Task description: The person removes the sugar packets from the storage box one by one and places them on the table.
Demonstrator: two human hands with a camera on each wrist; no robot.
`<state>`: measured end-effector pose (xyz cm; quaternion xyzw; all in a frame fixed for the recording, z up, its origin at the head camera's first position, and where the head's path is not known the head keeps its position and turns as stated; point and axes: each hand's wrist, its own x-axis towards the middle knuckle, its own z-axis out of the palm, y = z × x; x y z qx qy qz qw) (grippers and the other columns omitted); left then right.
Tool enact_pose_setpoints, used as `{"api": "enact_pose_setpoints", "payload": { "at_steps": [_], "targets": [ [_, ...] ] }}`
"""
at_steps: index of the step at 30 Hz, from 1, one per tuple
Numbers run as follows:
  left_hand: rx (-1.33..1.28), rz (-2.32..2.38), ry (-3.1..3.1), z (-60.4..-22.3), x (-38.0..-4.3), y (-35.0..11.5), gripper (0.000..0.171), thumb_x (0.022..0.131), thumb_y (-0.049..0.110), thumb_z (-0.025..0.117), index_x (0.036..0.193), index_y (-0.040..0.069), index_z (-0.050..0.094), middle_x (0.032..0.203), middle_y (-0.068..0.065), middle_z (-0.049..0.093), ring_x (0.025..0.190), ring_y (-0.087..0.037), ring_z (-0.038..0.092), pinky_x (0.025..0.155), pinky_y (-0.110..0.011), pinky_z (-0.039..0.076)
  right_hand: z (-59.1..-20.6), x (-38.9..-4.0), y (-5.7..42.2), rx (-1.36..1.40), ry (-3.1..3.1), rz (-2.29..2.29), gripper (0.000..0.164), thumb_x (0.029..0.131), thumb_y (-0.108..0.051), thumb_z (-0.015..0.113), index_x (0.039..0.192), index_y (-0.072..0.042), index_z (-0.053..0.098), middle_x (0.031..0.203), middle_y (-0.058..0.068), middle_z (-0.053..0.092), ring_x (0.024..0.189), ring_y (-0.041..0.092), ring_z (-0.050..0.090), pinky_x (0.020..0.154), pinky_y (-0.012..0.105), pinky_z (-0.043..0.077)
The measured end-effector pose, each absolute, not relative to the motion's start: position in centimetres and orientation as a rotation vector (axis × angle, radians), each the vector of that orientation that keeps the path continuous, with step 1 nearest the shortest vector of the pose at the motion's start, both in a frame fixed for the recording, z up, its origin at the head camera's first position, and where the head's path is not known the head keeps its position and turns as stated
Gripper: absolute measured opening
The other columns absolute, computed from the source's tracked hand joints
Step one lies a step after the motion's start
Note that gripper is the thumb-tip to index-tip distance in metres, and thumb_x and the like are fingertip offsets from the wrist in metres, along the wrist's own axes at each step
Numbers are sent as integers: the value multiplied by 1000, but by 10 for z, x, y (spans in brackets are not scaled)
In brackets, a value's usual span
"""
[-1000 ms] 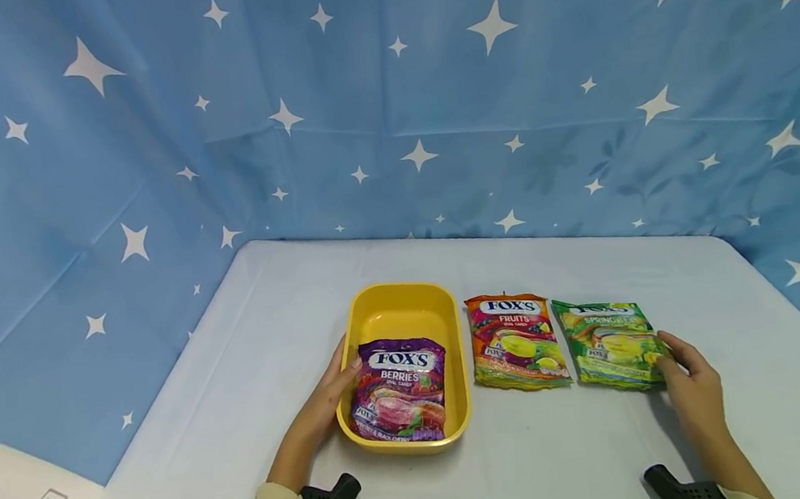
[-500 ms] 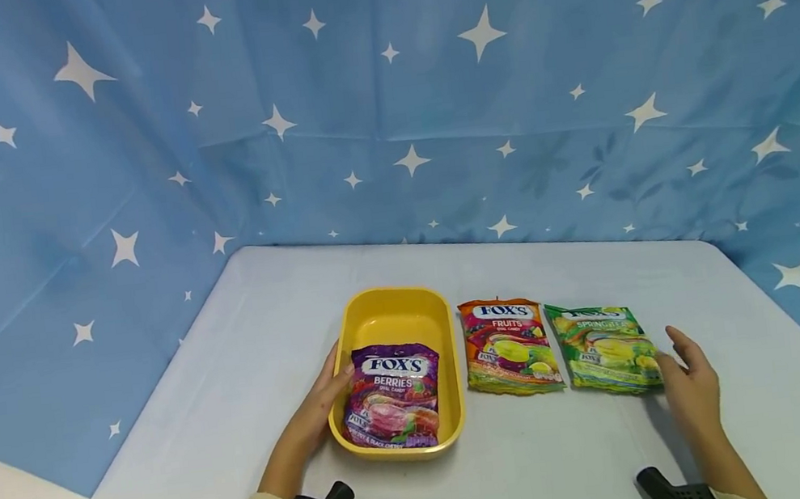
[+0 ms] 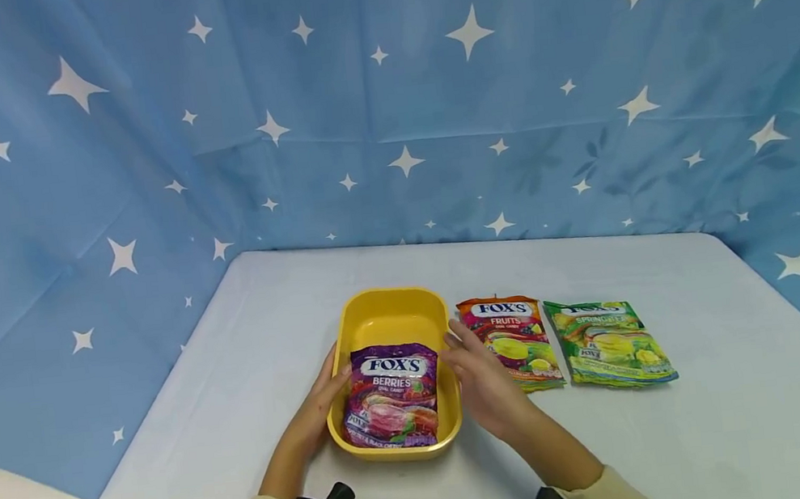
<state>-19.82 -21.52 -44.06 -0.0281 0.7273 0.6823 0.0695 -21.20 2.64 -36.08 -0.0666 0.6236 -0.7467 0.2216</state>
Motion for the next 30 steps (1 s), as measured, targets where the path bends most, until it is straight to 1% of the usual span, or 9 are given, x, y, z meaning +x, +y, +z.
{"api": "enact_pose_setpoints", "payload": {
  "at_steps": [2, 6, 9, 12, 14, 16, 23, 25, 30],
  "targets": [
    [-73, 2054, 2185, -442, -199, -214, 63, 95, 35, 37, 148, 25, 5, 154, -11, 6, 140, -37, 6, 109, -55, 13, -358, -208, 16, -193, 1835, -2039, 75, 89, -16, 49, 148, -15, 3, 155, 7, 0, 142, 28, -2, 113, 48, 5],
    [-83, 2039, 2189, -441, -202, -213, 64, 94, 36, 38, 148, 25, 6, 154, -10, 7, 140, -37, 6, 109, -55, 14, -354, -203, 8, -191, 1952, -1961, 78, 88, -18, 50, 148, -16, 0, 155, 3, -3, 142, 27, -5, 112, 48, 10],
    [-84, 2036, 2192, -440, -204, -211, 64, 93, 36, 39, 148, 26, 6, 154, -9, 7, 141, -35, 5, 110, -54, 13, -361, -207, 0, -51, 1898, -1915, 84, 86, -19, 51, 147, -15, -5, 154, 11, -6, 140, 36, -3, 109, 54, 13],
    [-78, 2032, 2194, -441, -205, -207, 64, 93, 36, 39, 148, 25, 6, 154, -9, 7, 141, -35, 5, 110, -54, 12, -376, -212, -6, 74, 1910, -1866, 88, 83, -18, 55, 147, -15, -6, 153, 17, -4, 138, 43, 0, 107, 60, 11],
    [-82, 2022, 2205, -443, -204, -204, 65, 93, 36, 39, 148, 24, 7, 154, -10, 7, 140, -36, 5, 109, -54, 13, -383, -213, -8, 79, 1907, -1866, 90, 82, -17, 56, 147, -15, -6, 152, 18, -5, 137, 44, 0, 107, 61, 8],
    [-93, 2009, 2213, -443, -203, -203, 66, 93, 36, 39, 148, 22, 7, 154, -11, 6, 140, -37, 4, 109, -55, 12, -387, -212, -8, 57, 1904, -1869, 90, 81, -16, 56, 147, -14, -6, 152, 19, -3, 137, 44, 3, 107, 60, 7],
    [-122, 2025, 2220, -443, -200, -209, 66, 93, 37, 39, 148, 24, 7, 154, -11, 9, 140, -37, 7, 109, -55, 13, -390, -211, -11, -39, 1749, -2029, 85, 86, -12, 51, 147, -17, -8, 153, 19, -2, 137, 41, 16, 110, 50, 19],
    [-129, 2022, 2231, -443, -199, -211, 66, 92, 37, 40, 148, 23, 6, 153, -12, 11, 139, -38, 9, 108, -55, 14, -391, -211, -13, -67, 1708, -2073, 85, 86, -9, 51, 147, -18, -7, 153, 17, -5, 137, 40, 15, 110, 49, 19],
    [-137, 2013, 2238, -443, -198, -215, 66, 93, 36, 40, 148, 22, 6, 153, -13, 12, 139, -39, 11, 108, -53, 18, -391, -212, -15, -129, 1649, -2071, 79, 87, -8, 48, 148, -17, -2, 153, 17, -10, 139, 39, 3, 112, 49, 11]
  ]
}}
